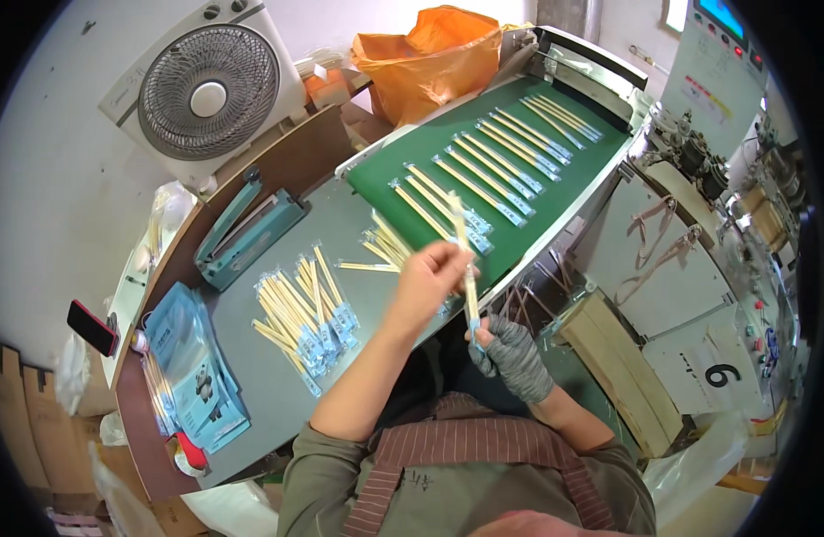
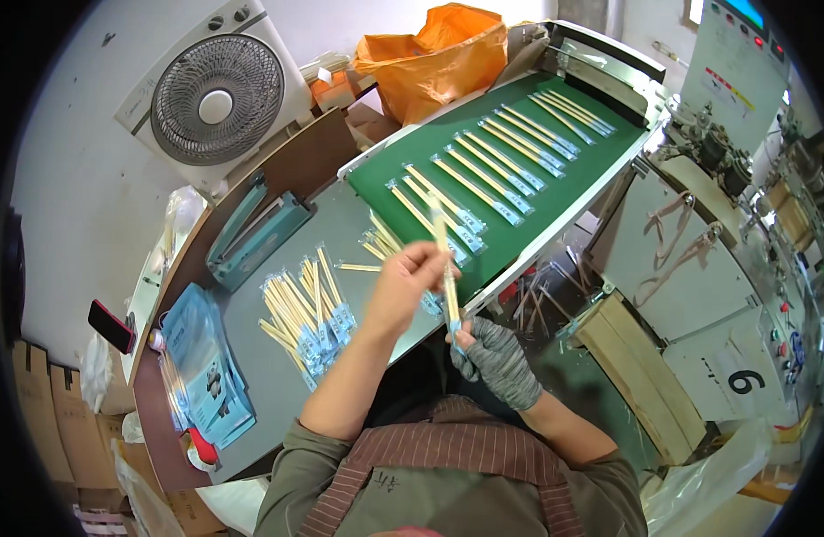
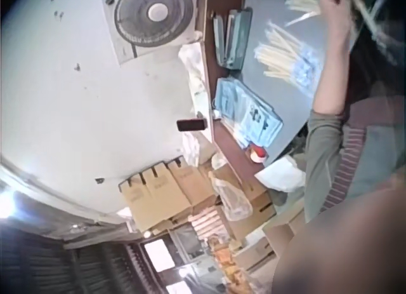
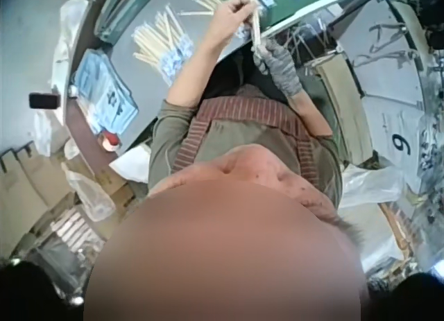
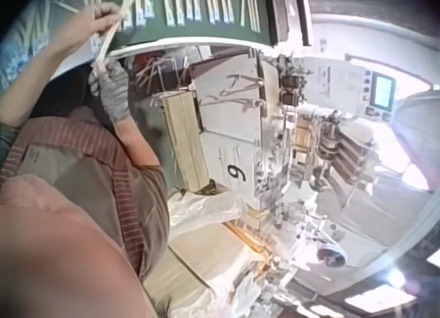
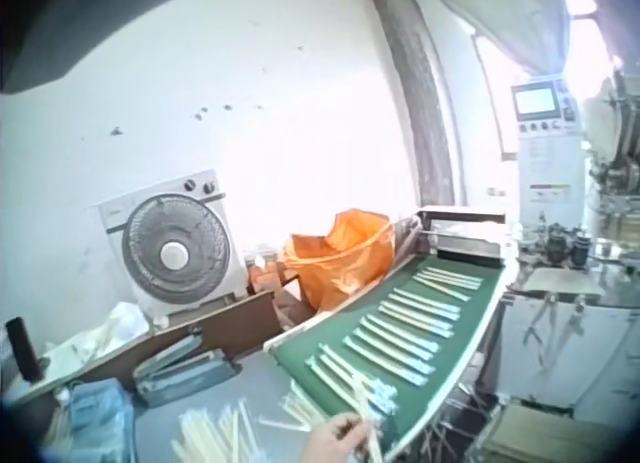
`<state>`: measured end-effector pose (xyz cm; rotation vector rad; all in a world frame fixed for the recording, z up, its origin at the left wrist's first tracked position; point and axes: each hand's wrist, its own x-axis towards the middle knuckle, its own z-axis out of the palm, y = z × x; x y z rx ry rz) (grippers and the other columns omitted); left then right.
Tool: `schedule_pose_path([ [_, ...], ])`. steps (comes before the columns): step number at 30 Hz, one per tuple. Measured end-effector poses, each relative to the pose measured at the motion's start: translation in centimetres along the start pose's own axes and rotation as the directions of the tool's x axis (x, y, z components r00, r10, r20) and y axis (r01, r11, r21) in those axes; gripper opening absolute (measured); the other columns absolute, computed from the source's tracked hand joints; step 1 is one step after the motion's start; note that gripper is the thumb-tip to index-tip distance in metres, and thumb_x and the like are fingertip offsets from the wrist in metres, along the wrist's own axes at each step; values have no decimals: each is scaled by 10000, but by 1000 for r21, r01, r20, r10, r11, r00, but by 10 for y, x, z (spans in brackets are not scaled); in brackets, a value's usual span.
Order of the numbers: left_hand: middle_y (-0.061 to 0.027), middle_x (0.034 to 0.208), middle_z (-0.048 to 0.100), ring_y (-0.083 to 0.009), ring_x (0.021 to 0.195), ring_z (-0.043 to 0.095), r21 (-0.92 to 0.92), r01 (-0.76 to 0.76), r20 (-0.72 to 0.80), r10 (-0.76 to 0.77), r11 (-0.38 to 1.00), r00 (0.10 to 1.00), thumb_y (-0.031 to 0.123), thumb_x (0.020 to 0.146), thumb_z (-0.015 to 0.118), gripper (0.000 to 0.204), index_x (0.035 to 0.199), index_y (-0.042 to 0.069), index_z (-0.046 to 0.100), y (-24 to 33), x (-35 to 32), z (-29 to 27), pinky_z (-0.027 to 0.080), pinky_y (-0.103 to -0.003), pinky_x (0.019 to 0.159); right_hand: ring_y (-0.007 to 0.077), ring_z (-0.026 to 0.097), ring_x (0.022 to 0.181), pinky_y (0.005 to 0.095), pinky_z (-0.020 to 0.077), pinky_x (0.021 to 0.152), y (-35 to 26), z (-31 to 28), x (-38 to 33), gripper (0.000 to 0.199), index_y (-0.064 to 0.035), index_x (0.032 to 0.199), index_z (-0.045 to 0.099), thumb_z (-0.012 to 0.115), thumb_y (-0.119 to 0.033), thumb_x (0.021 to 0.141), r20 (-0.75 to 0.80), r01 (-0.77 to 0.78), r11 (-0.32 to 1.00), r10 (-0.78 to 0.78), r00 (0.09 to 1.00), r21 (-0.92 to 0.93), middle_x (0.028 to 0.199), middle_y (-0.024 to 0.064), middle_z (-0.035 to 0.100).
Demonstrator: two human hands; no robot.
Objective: The recorder packages bundles of wooden chopsticks into plastic bags and places the finished bags into a cardboard box.
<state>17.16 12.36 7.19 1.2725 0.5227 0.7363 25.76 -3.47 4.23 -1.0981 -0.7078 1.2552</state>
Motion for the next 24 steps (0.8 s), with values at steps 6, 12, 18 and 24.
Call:
schedule_pose_path([
  [6,-24,742,626,-50,626,533,93,81,191,-97,992,977,149,899,608,155,917,-4,618,-12,-24,-8,420,-196,555,72,546,631,213,441,563,-17,-28,28,284,-30,1057,626,575,-267,910,-75,114,988,-122,990,-108,778,19,622],
  [12,-36,798,665,-43,626,532,228,154,314,-223,961,923,171,899,614,173,900,0,641,-22,-38,-2,433,-187,565,28,454,578,190,372,521,-80,-45,90,251,-78,964,705,666,-293,841,-155,161,884,-251,955,-439,708,-49,590],
  [18,-29,773,669,-40,602,534,313,264,336,-366,912,868,191,892,625,177,885,16,646,-24,-47,-2,424,-182,542,16,315,453,174,236,370,-123,-157,108,229,-37,1000,659,600,-236,903,-628,489,869,-338,701,78,603,-66,414],
  [24,-34,772,672,-52,613,547,289,269,326,-359,919,875,217,893,621,207,915,14,654,-18,-40,1,436,-183,582,26,337,460,174,256,390,-136,-165,73,254,-39,1007,661,610,-262,897,-705,461,887,-328,629,-2,599,-66,405],
])
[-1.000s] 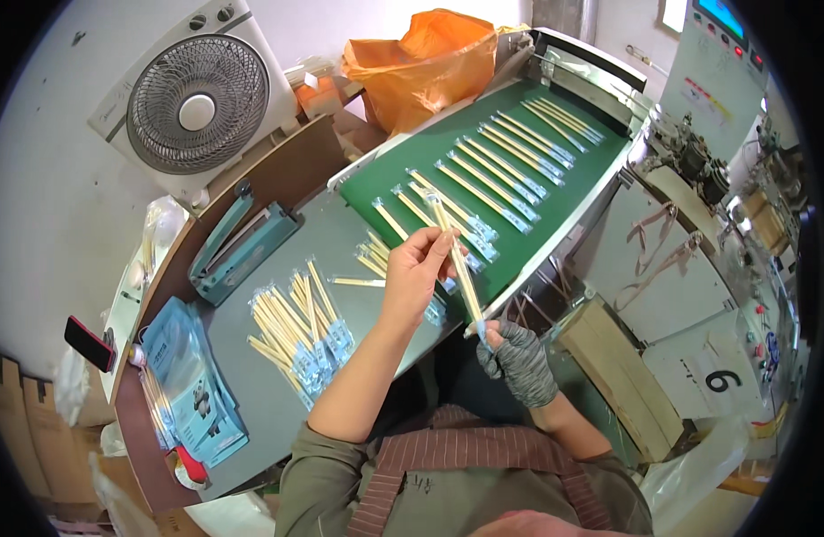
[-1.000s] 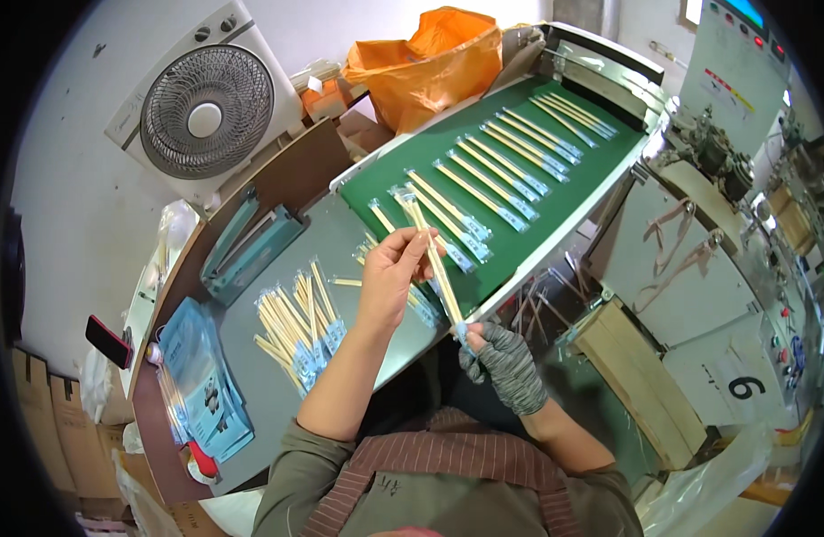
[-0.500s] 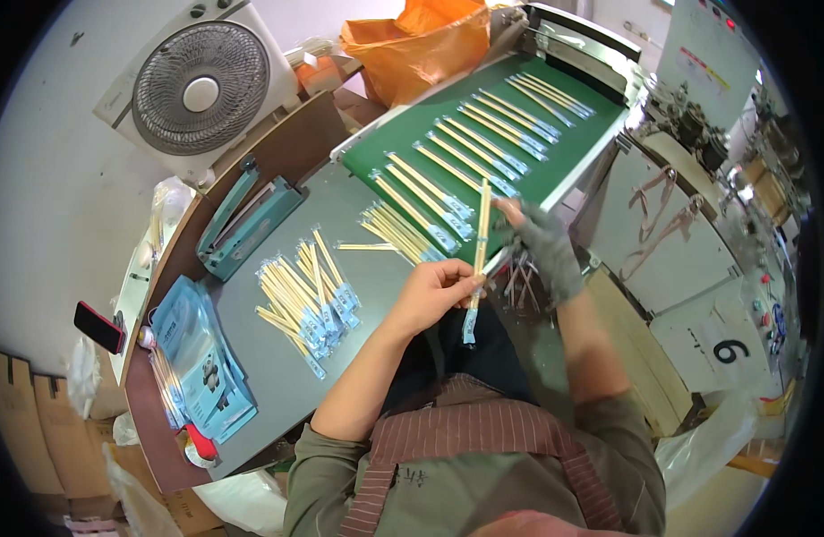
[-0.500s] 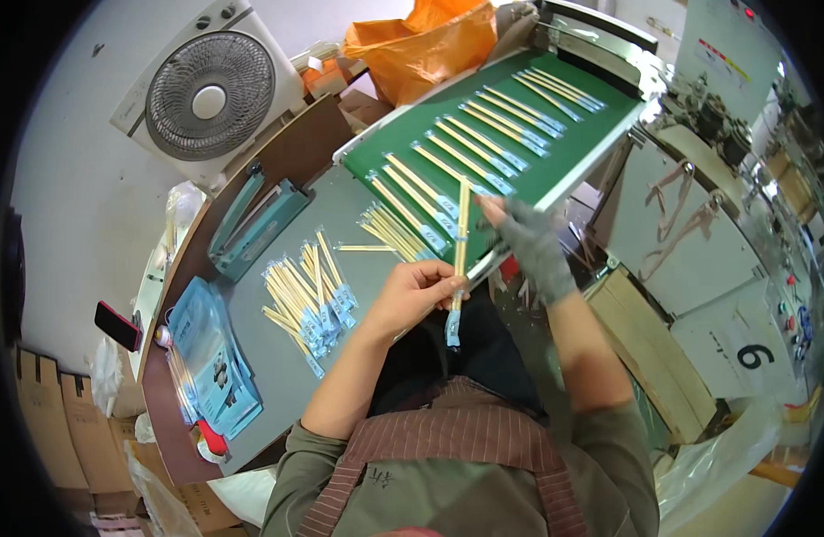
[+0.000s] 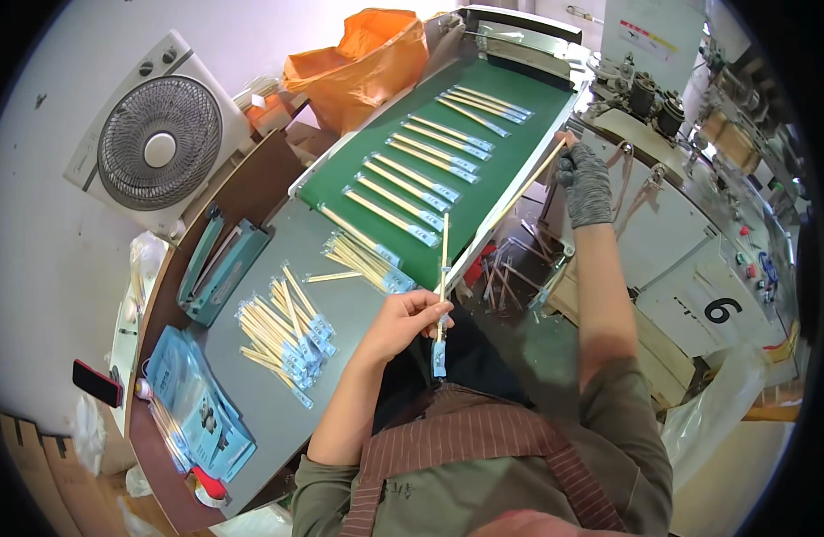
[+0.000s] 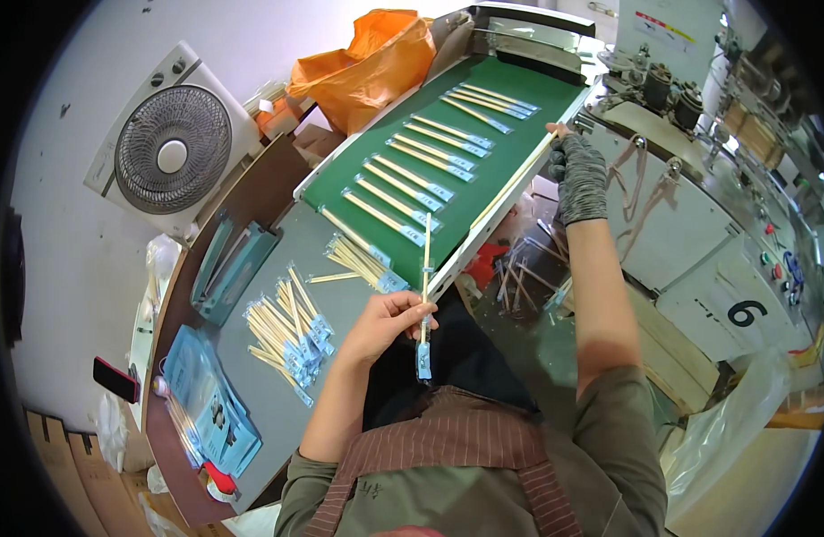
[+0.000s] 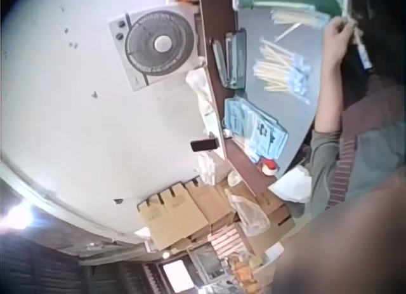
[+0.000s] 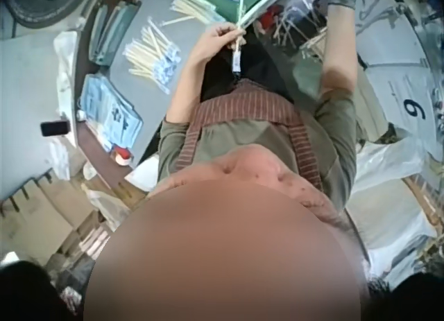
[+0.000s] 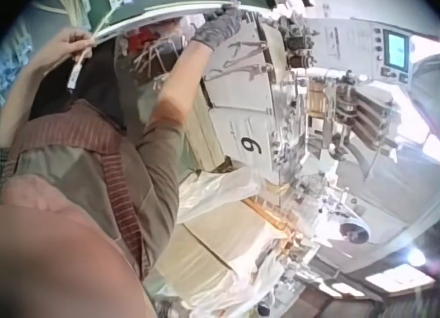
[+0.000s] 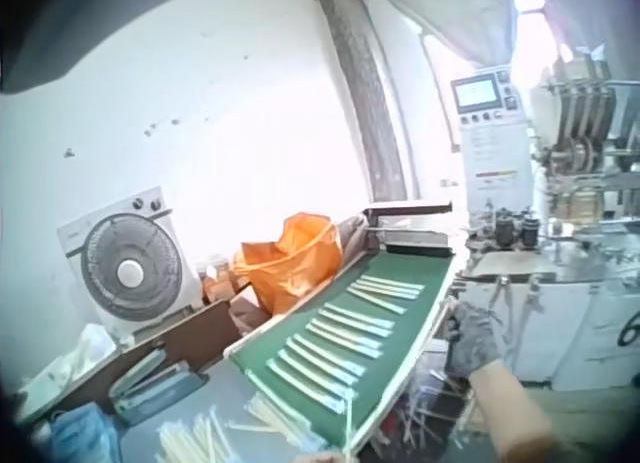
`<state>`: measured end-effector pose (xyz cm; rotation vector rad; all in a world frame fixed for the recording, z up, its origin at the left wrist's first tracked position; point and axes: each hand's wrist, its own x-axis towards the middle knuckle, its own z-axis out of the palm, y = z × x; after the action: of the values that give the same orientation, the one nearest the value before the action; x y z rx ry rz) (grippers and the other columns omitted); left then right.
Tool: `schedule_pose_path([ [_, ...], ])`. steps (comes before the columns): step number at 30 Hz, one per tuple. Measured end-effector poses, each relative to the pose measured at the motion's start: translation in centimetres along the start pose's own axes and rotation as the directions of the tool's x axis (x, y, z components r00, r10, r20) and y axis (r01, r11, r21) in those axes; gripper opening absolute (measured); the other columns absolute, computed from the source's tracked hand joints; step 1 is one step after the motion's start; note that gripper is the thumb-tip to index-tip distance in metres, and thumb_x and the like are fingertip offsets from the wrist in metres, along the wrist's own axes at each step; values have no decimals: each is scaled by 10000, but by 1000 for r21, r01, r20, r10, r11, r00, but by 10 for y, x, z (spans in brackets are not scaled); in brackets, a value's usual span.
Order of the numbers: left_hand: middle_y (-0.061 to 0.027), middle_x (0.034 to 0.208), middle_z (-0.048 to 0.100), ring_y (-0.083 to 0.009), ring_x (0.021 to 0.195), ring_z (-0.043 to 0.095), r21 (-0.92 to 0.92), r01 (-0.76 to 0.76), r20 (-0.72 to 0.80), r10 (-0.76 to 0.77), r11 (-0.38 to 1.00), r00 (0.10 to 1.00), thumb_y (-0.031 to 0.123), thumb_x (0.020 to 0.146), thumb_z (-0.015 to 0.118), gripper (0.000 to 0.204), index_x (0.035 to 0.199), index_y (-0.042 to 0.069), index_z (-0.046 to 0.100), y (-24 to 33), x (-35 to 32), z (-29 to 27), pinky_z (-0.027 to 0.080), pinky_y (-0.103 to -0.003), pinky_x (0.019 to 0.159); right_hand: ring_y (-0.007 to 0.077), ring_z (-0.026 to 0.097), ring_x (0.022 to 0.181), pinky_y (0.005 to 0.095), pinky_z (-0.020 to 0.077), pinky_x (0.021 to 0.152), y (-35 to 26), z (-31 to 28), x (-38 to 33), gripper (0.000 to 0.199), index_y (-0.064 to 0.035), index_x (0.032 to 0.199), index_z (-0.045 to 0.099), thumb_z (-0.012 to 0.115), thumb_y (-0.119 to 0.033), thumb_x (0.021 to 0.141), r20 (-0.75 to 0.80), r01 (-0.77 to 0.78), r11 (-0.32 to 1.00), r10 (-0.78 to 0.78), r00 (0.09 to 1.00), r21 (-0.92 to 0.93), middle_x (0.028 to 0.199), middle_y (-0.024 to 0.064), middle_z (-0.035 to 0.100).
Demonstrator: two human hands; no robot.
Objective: The recorder packages bundles of wooden chopsticks into plastic bags and places the finished bags into a cardboard box.
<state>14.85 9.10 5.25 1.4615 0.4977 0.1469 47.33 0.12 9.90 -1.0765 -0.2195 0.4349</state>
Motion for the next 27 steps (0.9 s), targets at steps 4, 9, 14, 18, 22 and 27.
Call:
schedule_pose_path([
  [4,-84,957,658,-107,768,585,23,-133,65,131,991,989,222,953,519,230,963,1,583,1,20,12,467,-228,692,38,390,495,186,308,428,5,2,-26,280,-59,947,676,624,-325,875,231,0,971,57,971,-240,615,-55,460],
  [9,-80,880,569,-112,600,511,-370,-133,82,175,919,981,275,1002,385,220,987,61,431,5,35,63,402,-208,539,72,549,686,215,450,636,44,3,-77,308,-35,1006,662,630,-310,870,493,-28,951,185,850,-309,773,0,611],
  [14,-30,732,455,-50,483,341,-272,-112,55,132,956,990,251,1005,378,156,970,101,405,2,36,82,264,-180,417,90,568,833,244,461,743,16,-23,-64,293,-24,978,653,621,-294,870,629,112,945,114,769,-309,862,14,620],
  [18,-17,710,451,-38,478,333,-172,-91,57,102,981,993,241,1002,387,162,996,80,396,4,35,83,262,-168,417,94,555,745,247,462,658,-7,-28,-61,197,-51,939,660,608,-232,879,604,278,877,18,797,-393,834,23,628],
  [22,7,719,419,-31,546,347,-44,-99,123,103,994,987,184,992,406,238,1149,19,475,3,34,84,272,-161,468,144,619,759,273,496,699,-81,-129,3,211,-48,979,623,607,-231,874,227,445,875,-402,887,-188,871,64,641],
  [27,-43,788,532,-112,721,490,191,-245,-86,265,951,960,157,974,439,156,989,27,525,30,18,39,406,-253,720,339,621,822,410,493,710,-176,-279,50,181,-76,990,577,548,-102,813,345,69,-356,-810,475,-932,915,156,627],
])
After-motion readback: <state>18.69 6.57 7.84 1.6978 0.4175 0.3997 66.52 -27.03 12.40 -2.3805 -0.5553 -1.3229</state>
